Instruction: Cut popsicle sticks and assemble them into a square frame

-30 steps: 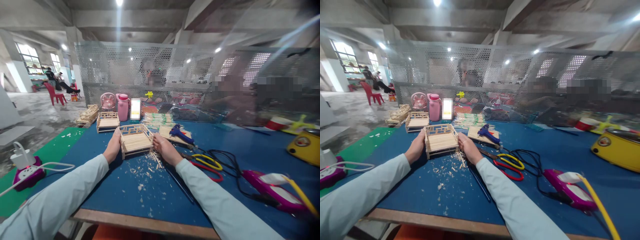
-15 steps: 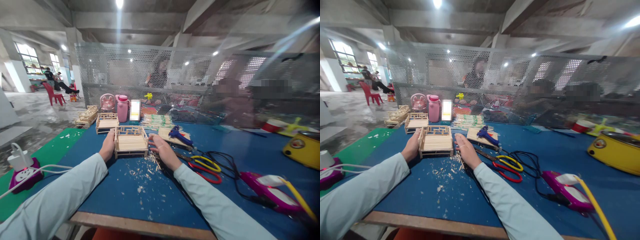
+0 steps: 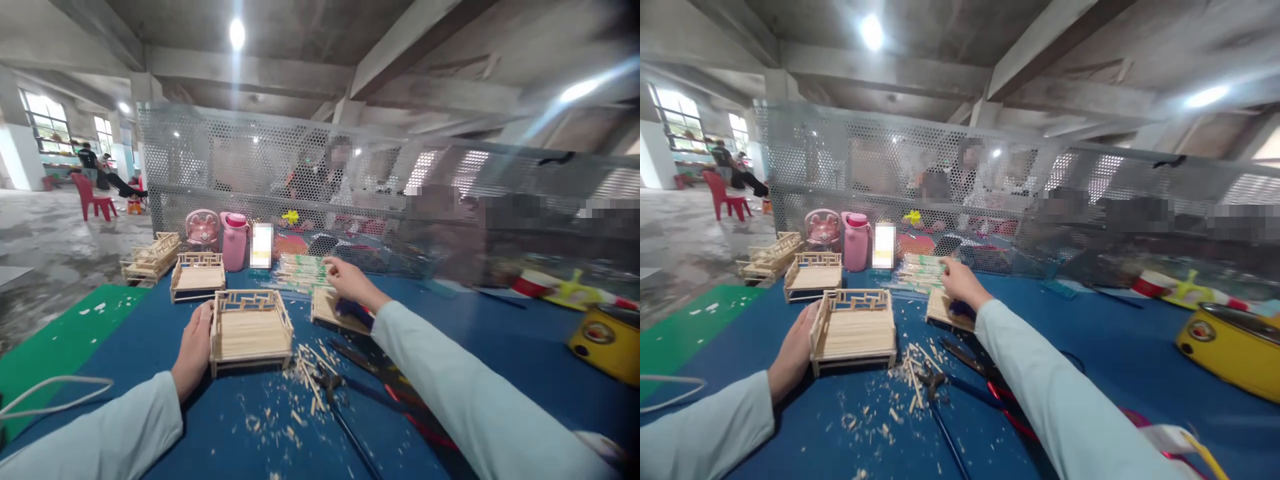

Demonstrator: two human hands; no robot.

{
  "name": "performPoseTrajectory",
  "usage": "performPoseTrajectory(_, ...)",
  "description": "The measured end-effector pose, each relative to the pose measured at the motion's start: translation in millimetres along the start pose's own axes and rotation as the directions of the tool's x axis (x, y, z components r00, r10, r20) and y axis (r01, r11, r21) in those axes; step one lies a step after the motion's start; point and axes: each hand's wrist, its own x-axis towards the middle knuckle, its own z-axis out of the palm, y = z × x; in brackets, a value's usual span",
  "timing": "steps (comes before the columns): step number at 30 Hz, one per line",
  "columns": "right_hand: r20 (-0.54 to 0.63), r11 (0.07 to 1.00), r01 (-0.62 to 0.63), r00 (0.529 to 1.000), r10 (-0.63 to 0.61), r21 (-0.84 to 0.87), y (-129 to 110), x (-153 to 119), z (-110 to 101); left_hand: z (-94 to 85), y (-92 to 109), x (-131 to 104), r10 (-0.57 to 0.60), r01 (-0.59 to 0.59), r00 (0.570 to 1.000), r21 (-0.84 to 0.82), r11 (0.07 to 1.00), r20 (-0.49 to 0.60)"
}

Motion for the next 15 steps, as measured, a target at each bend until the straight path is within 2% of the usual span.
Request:
performPoseTrajectory(4,0.180,0.992,0.021,0.984,0.001,-0.121,-2,50,30,0.3,4,-2,-0.070,0.069,0.997,0.030,0.997,0.027)
performPoseTrajectory(8,0.311,0.974,0.041,0.950,0.031,-0.222,-8,80,54,1.5,3,-2,-0.098,0.098,0.994,0.007,0.995,0.048)
performPoseTrajectory(11,0.346,0.962,0.074,0.938,0.023,-0.262,-12,88,63,3.2,3,-2,-0.106,0.107,0.993,-0.020,0.994,0.059)
performPoseTrajectory(15,0.310,0.956,0.071,0.951,0.022,-0.286,-15,90,64,3.7,3,-1,-0.100,0.101,0.994,-0.031,0.994,0.034)
